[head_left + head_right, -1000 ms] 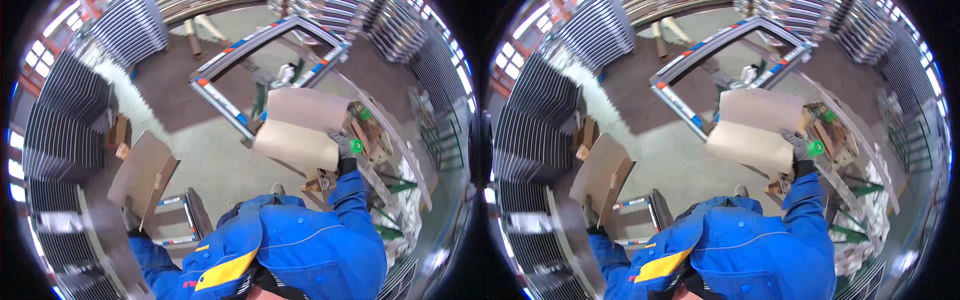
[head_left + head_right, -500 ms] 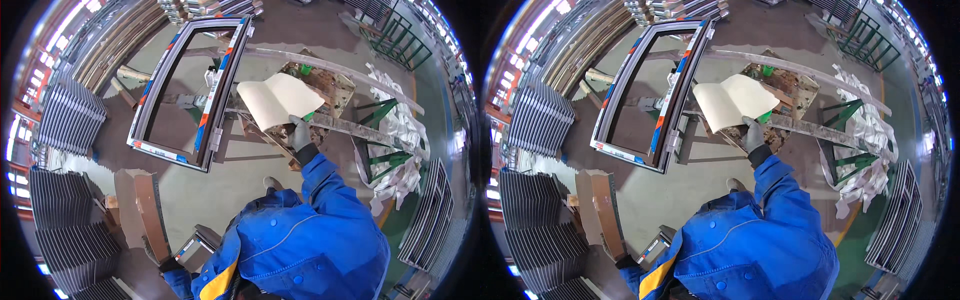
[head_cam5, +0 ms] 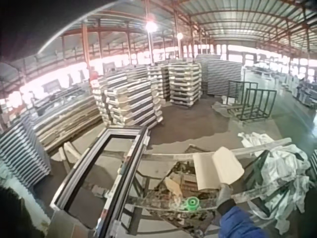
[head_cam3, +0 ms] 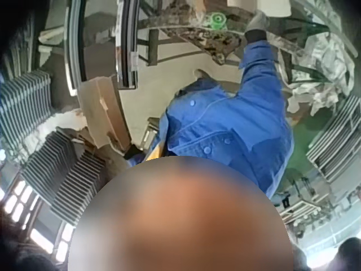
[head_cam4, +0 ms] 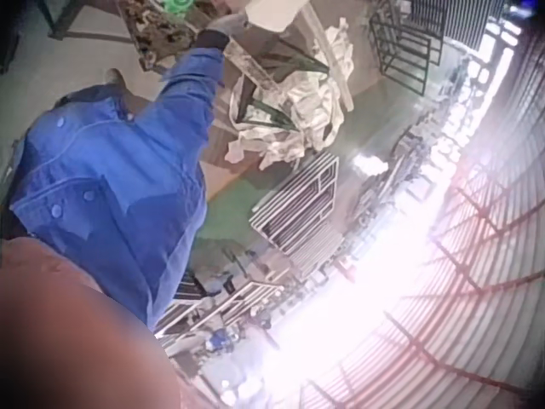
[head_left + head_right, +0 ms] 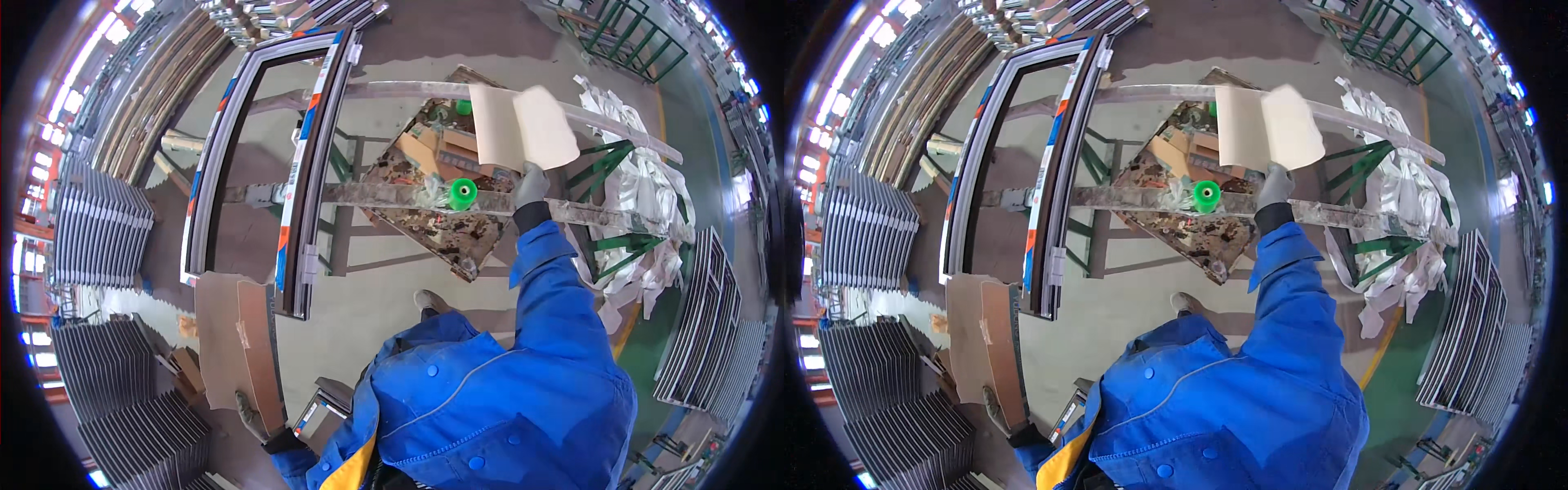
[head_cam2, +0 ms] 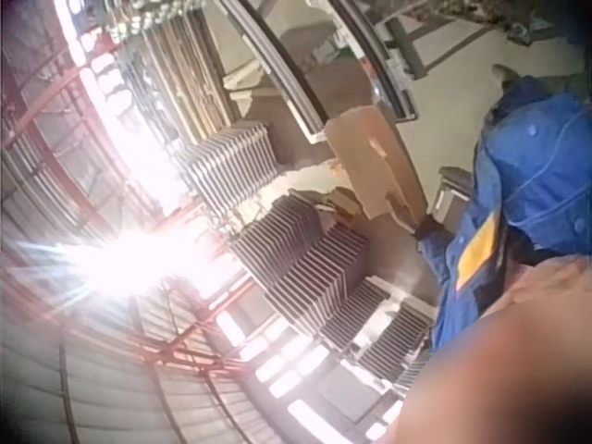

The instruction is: The recorder is wrapping a metal window or door frame with protective cardboard and adhesive tape.

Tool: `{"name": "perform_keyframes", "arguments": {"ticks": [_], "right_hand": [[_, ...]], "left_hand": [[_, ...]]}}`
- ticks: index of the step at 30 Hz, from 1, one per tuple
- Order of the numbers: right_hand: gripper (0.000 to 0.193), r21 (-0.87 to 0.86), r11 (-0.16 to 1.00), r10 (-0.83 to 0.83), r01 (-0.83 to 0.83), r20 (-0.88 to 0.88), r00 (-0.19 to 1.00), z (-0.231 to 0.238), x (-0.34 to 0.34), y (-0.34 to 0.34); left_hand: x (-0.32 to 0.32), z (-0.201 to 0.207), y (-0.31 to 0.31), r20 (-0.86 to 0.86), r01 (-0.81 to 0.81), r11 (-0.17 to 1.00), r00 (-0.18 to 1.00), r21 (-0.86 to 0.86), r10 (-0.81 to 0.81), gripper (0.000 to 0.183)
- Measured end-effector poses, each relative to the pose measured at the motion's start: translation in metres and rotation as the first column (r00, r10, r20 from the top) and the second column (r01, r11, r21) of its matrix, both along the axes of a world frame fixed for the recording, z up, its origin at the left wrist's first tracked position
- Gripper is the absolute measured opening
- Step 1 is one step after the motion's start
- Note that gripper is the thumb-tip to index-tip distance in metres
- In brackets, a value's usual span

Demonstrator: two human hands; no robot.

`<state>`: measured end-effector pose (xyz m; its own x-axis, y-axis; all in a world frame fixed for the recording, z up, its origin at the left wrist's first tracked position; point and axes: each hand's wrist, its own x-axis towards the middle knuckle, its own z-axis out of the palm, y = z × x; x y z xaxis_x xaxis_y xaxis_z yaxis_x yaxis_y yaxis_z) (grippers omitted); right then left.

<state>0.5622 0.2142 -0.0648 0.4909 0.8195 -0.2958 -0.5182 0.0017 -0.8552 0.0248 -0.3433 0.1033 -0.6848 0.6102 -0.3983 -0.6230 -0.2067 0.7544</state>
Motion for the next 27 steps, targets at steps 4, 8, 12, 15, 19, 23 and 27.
{"name": "perform_keyframes", "arguments": {"ticks": [4, 8, 12, 15, 19, 23, 27], "right_hand": [[0.019, -0.049, 0.999, -0.003, 0.002, -0.025, 1.000, -0.073, 0.022, 0.013], [0.022, -0.186, 0.977, 0.123, -0.101, 0.110, 0.986, -0.153, 0.050, 0.025], [0.019, -0.401, 0.912, 0.225, -0.082, 0.326, 0.918, -0.191, 0.092, 0.030], [0.013, -0.435, 0.877, 0.236, -0.205, 0.016, 0.972, -0.117, 0.037, -0.006], [0.019, -0.347, 0.928, 0.184, -0.140, 0.098, 0.978, -0.078, 0.043, -0.048], [0.023, -0.299, 0.952, 0.119, -0.058, 0.188, 0.975, -0.044, 0.018, -0.076], [0.024, -0.157, 0.983, 0.142, -0.095, 0.325, 0.935, -0.040, 0.030, -0.132]], "left_hand": [[-0.002, -0.012, 0.024, 0.001, -0.251, 0.966, 0.968, -0.068, 0.251, 0.052], [-0.001, -0.001, 0.054, -0.063, -0.005, 0.998, 0.998, -0.055, 0.001, 0.048], [0.004, 0.003, 0.087, -0.085, 0.060, 0.998, 0.994, -0.024, -0.062, 0.046], [0.005, 0.013, 0.081, -0.192, -0.013, 0.998, 0.981, -0.060, 0.002, 0.046], [-0.019, 0.010, 0.097, -0.111, 0.166, 0.986, 0.980, 0.015, -0.164, 0.045], [-0.048, -0.002, 0.101, -0.106, 0.142, 0.990, 0.985, 0.025, -0.138, 0.051], [-0.119, -0.075, 0.098, -0.565, 0.135, 0.969, 0.792, -0.205, -0.230, 0.041]]}}
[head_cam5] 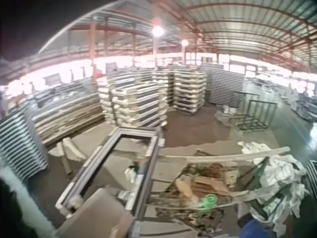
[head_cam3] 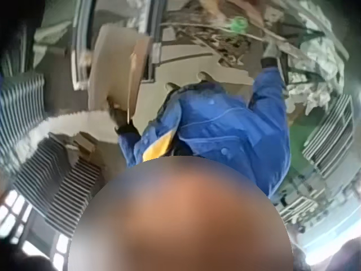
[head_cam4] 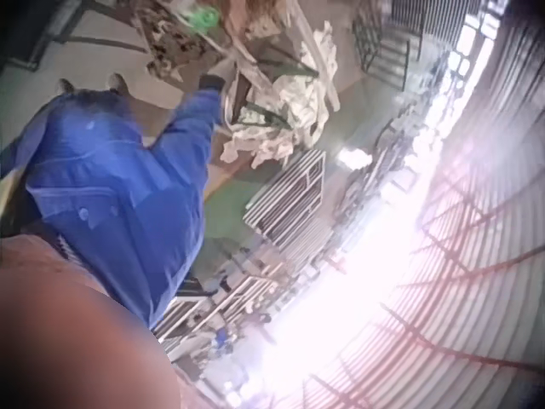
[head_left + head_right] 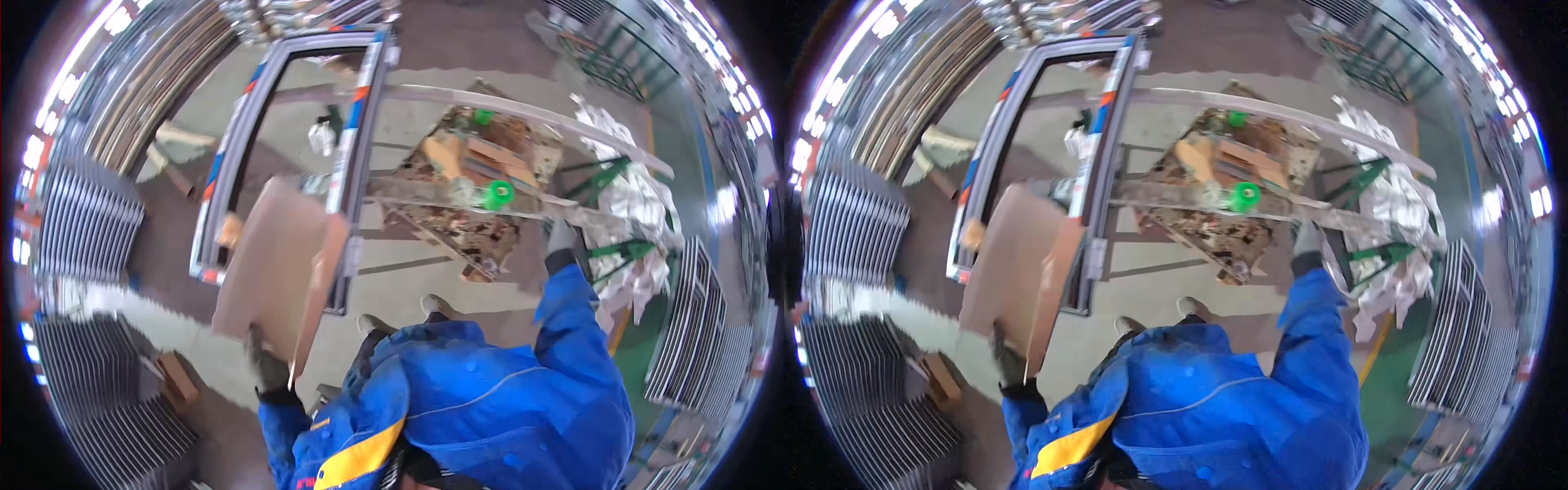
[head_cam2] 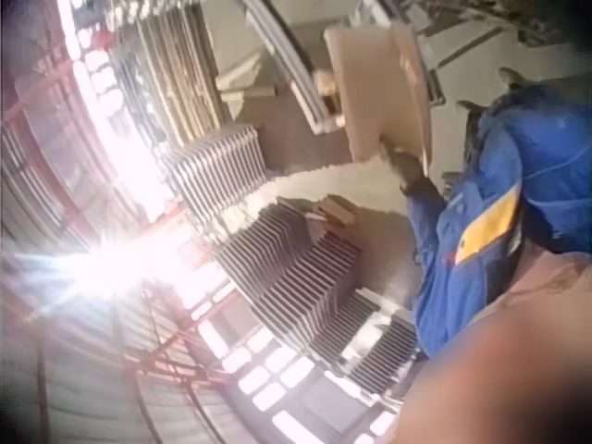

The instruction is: The recorder is wrapping a metal window or door frame with protective cardboard and adhesive tape.

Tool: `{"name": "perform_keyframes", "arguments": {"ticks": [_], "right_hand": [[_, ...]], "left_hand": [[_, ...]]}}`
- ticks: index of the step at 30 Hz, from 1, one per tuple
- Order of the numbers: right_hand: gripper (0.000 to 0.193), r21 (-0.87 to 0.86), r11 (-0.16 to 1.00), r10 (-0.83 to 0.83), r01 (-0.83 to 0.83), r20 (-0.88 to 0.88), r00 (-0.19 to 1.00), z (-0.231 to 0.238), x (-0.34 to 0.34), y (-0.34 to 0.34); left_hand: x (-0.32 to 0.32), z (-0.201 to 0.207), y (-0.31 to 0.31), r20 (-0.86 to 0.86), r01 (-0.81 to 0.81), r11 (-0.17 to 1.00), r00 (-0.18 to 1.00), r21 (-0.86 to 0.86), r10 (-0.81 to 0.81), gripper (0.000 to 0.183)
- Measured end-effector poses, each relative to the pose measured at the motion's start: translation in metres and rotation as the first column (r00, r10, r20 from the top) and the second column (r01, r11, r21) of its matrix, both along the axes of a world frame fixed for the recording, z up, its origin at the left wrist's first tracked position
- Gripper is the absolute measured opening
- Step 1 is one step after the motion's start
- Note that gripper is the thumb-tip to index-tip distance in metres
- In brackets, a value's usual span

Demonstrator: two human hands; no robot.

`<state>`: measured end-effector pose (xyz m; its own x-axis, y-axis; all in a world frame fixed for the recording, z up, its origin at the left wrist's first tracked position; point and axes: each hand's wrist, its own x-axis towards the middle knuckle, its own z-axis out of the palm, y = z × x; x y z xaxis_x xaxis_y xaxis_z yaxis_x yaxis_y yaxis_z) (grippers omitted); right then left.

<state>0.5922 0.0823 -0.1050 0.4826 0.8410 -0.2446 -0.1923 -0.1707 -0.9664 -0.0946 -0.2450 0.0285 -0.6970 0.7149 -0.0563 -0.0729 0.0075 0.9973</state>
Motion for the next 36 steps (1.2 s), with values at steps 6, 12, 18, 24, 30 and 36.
{"name": "perform_keyframes", "arguments": {"ticks": [6, 12, 18, 24, 30, 36], "right_hand": [[0.034, 0.073, 0.917, 0.350, -0.391, 0.320, 0.880, 0.167, -0.234, -0.094], [0.073, 0.012, 0.290, 0.118, -0.957, 0.992, 0.048, 0.297, -0.403, -0.180], [0.062, -0.306, 0.127, 0.128, -0.944, 0.948, -0.290, 0.276, -0.462, -0.216], [0.042, 0.152, -0.228, 0.439, -0.962, 0.898, 0.038, 0.309, -0.459, -0.203], [0.027, 0.365, -0.378, 0.818, -0.851, 0.563, -0.122, 0.319, -0.460, -0.191], [0.052, 0.325, 0.248, 0.967, -0.913, -0.148, 0.210, 0.195, -0.429, -0.168]], "left_hand": [[-0.022, 0.021, 0.026, 0.522, 0.053, 0.968, 0.834, 0.246, -0.178, 0.038], [-0.036, 0.052, 0.050, 0.303, 0.324, 0.916, 0.871, 0.237, -0.387, 0.030], [-0.053, 0.080, 0.042, 0.317, 0.410, 0.890, 0.832, 0.199, -0.455, 0.033], [-0.077, 0.063, 0.014, 0.427, 0.301, 0.854, 0.765, 0.425, -0.482, 0.052], [-0.090, 0.022, 0.004, 0.137, 0.363, 0.901, 0.906, 0.237, -0.401, 0.065], [-0.086, 0.023, 0.004, 0.555, 0.412, 0.695, 0.420, 0.588, -0.718, 0.095]]}}
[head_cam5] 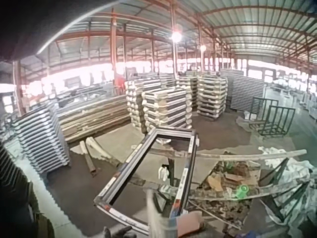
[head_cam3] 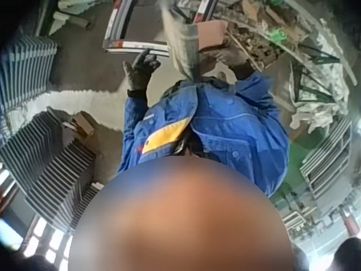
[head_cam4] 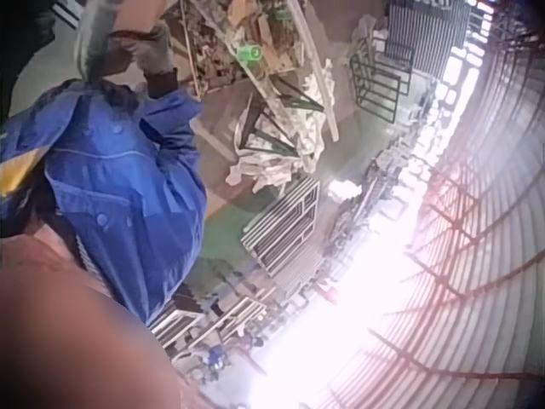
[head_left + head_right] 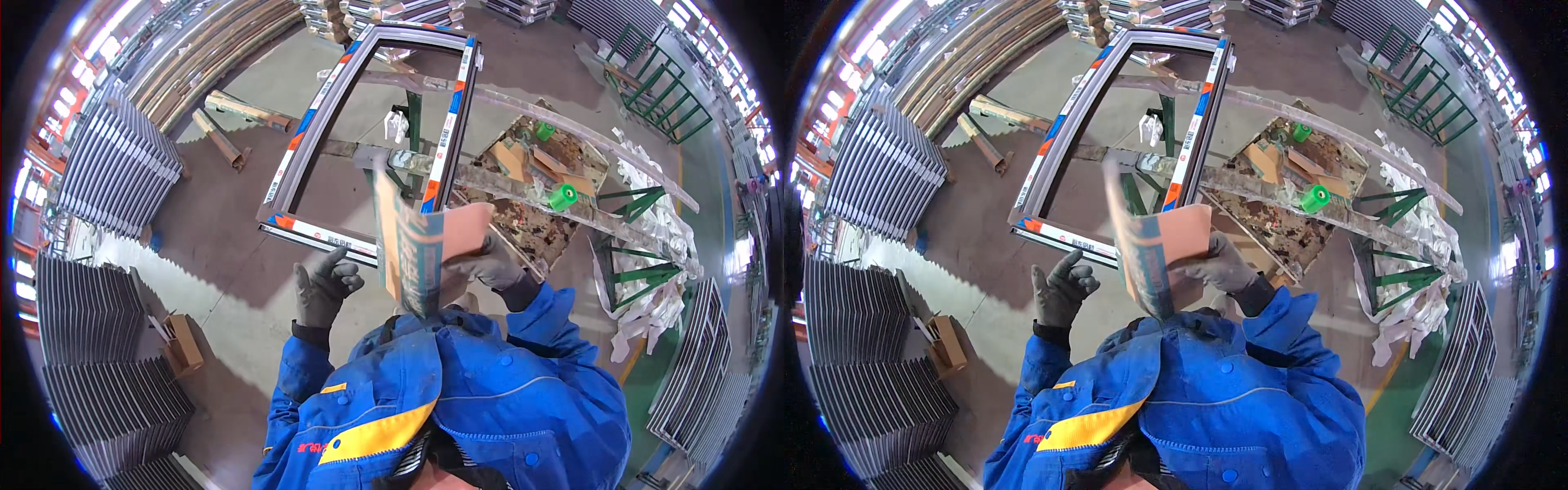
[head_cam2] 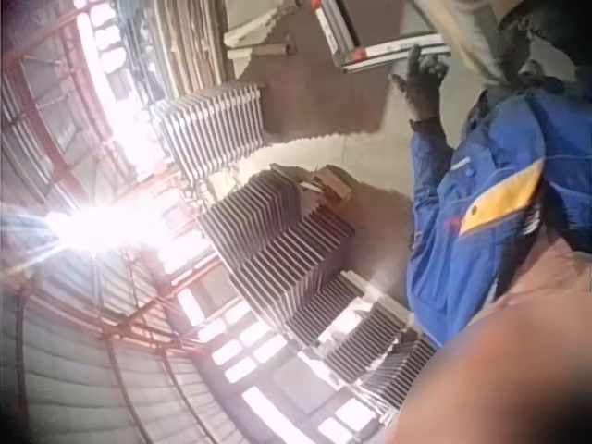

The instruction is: The recorder is wrapping a metal window or door frame with protective cardboard and adhesive tape.

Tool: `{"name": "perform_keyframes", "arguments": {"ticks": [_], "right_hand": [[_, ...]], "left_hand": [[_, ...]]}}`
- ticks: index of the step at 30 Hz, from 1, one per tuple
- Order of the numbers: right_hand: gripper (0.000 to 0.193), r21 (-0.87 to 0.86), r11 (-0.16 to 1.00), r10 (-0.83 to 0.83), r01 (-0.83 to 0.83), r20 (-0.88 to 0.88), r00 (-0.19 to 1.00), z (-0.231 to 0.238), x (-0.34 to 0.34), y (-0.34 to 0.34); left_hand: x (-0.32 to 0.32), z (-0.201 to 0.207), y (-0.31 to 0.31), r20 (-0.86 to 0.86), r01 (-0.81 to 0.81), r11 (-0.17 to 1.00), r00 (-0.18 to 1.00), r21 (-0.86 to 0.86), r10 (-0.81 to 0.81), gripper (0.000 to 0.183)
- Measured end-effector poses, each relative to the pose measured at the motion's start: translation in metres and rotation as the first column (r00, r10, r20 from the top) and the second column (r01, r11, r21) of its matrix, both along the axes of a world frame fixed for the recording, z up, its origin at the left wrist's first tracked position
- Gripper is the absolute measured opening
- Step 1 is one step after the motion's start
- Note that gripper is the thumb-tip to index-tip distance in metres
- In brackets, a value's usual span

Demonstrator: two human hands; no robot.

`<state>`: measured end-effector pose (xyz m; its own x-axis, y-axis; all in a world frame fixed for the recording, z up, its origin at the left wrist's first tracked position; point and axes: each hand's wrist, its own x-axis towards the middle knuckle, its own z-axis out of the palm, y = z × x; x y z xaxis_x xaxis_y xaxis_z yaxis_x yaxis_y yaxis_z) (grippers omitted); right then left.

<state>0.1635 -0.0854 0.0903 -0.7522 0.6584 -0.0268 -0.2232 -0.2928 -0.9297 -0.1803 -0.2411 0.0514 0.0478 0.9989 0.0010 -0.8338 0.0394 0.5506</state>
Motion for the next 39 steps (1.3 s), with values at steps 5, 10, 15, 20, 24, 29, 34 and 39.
{"name": "perform_keyframes", "arguments": {"ticks": [5, 10, 15, 20, 24, 29, 34, 39], "right_hand": [[0.049, -0.205, 0.972, -0.131, 0.117, -0.058, 0.990, -0.063, 0.015, 0.003], [0.049, -0.185, 0.981, -0.076, 0.061, -0.079, 0.994, -0.038, 0.019, 0.004], [0.039, -0.013, 0.998, 0.060, -0.060, 0.037, 0.998, -0.014, 0.007, -0.003], [0.026, 0.205, 0.933, 0.294, -0.297, 0.043, 0.955, 0.033, -0.016, -0.020], [0.024, 0.304, 0.936, 0.177, -0.175, 0.024, 0.984, 0.004, -0.004, -0.015], [0.024, -0.117, 0.989, -0.094, 0.091, -0.021, 0.995, -0.028, 0.038, -0.001], [0.027, -0.348, 0.862, -0.363, 0.370, 0.086, 0.928, -0.106, 0.056, 0.018], [0.038, -0.474, 0.728, -0.390, 0.496, 0.310, 0.867, -0.201, 0.050, 0.027]], "left_hand": [[0.026, -0.003, 0.019, -0.374, -0.127, 0.979, 0.925, -0.161, 0.059, 0.080], [0.034, -0.013, 0.046, -0.648, -0.168, 0.970, 0.761, -0.178, 0.012, 0.064], [0.028, -0.042, 0.083, -0.807, -0.133, 0.991, 0.581, 0.033, 0.105, 0.055], [0.019, -0.058, 0.097, -0.498, 0.073, 0.983, 0.854, -0.167, -0.148, 0.061], [0.010, -0.057, 0.100, -0.076, 0.361, 0.918, 0.923, -0.163, -0.377, 0.063], [-0.009, -0.043, 0.069, -0.377, 0.046, 0.986, 0.920, -0.160, -0.104, 0.059], [0.047, 0.026, 0.104, -0.728, -0.045, 0.975, 0.673, -0.216, -0.130, 0.028], [0.084, 0.019, 0.143, -0.924, -0.087, 0.977, 0.350, -0.195, -0.153, 0.013]]}}
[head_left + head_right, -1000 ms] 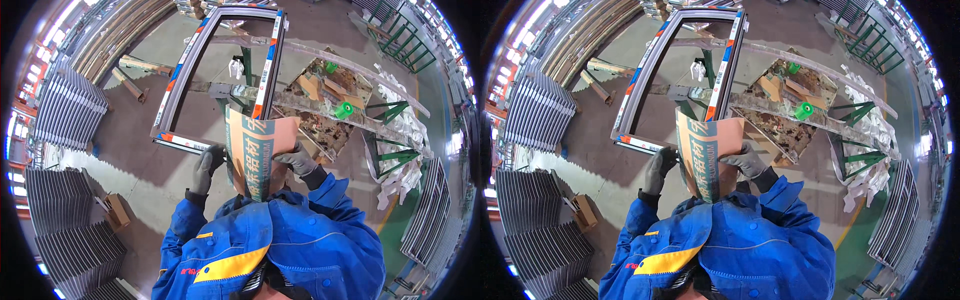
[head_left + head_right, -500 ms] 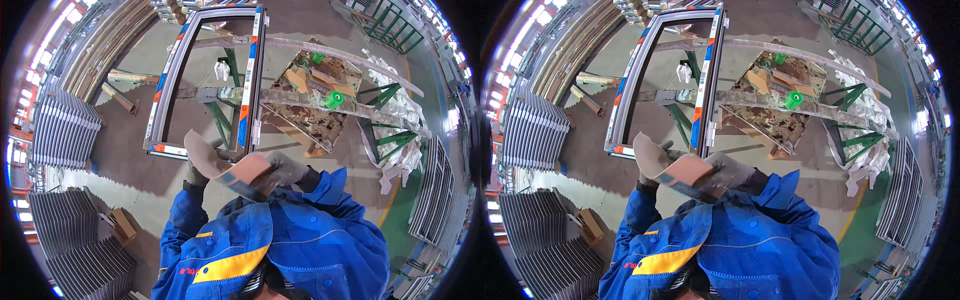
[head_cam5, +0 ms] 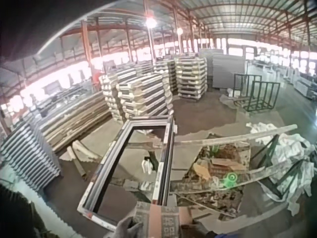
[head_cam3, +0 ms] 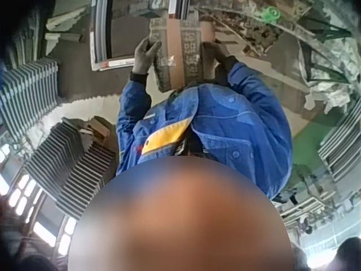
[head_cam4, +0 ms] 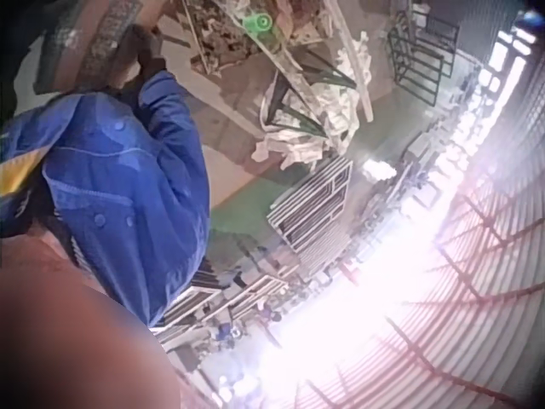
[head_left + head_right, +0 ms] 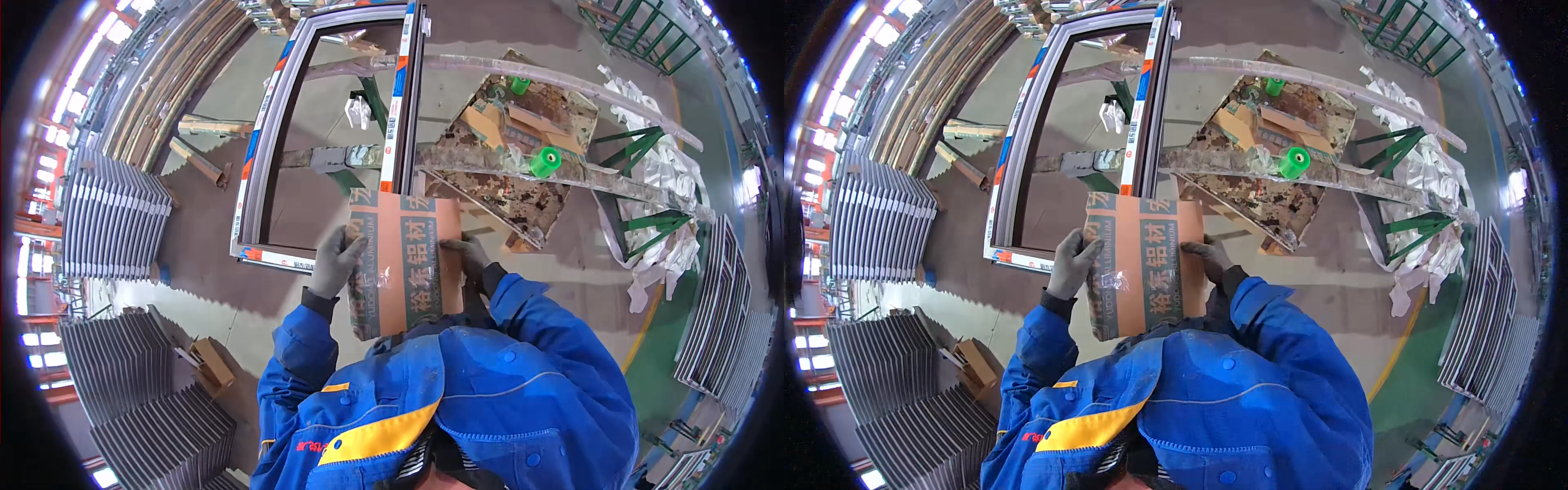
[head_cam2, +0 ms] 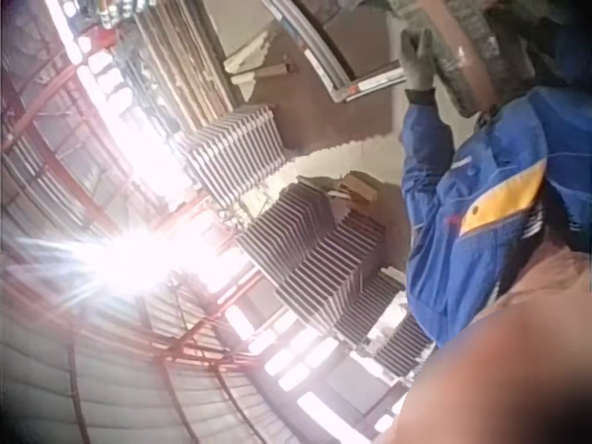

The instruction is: The recorder is wrapping a metal window or door frame with protective cardboard and adhesive tape.

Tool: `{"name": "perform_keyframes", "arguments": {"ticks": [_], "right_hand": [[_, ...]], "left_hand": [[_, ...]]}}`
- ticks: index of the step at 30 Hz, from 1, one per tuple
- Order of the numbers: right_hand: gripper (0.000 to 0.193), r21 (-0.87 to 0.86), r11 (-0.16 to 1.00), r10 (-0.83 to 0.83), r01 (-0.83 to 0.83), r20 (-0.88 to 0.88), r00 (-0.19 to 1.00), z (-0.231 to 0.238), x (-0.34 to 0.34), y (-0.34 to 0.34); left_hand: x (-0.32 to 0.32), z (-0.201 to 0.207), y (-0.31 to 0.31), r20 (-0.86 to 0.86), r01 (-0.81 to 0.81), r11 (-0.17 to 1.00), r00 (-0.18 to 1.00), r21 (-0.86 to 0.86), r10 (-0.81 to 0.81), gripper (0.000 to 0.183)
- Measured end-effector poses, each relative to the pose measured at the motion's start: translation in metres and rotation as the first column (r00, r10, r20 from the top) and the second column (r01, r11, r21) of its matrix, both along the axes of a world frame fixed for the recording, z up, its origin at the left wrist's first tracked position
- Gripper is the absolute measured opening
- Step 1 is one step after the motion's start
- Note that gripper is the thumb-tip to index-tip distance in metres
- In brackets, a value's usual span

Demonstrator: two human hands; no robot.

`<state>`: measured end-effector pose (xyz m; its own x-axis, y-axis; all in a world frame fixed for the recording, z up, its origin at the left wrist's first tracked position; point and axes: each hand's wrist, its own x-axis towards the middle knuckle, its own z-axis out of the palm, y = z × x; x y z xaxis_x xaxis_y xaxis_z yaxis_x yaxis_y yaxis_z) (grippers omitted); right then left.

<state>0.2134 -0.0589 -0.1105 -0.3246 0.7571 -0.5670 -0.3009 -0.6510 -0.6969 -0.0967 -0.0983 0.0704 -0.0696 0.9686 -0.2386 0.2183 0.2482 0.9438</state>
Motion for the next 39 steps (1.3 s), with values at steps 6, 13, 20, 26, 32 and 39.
{"name": "perform_keyframes", "arguments": {"ticks": [6, 13, 20, 26, 32, 39], "right_hand": [[0.075, 0.050, 0.978, 0.159, -0.202, 0.449, 0.879, -0.044, -0.034, 0.001], [0.080, -0.024, 0.981, 0.181, -0.191, -0.228, 0.957, 0.033, -0.042, 0.023], [0.074, 0.086, 0.966, 0.254, -0.244, -0.130, 0.958, 0.032, -0.096, 0.041], [0.071, 0.129, 0.953, 0.301, -0.274, -0.321, 0.898, 0.002, -0.107, 0.041], [0.086, -0.168, 0.918, 0.265, -0.361, -0.419, 0.869, 0.013, -0.091, 0.050], [0.093, -0.283, 0.915, -0.028, -0.288, -0.757, 0.653, -0.015, -0.102, 0.076]], "left_hand": [[0.029, -0.013, 0.030, -0.424, 0.069, 0.990, 0.906, 0.119, -0.012, 0.032], [0.046, -0.015, 0.018, -0.596, -0.019, 1.000, 0.803, 0.016, 0.025, 0.046], [0.066, -0.002, 0.012, -0.626, -0.049, 0.992, 0.779, -0.113, -0.033, 0.050], [0.085, -0.008, 0.021, -0.821, 0.047, 0.997, 0.571, 0.067, 0.028, 0.061], [0.109, -0.036, 0.030, -0.781, -0.142, 0.990, 0.615, 0.022, 0.105, 0.062], [0.097, -0.053, 0.024, -0.795, -0.116, 0.991, 0.593, 0.070, 0.126, 0.064]]}}
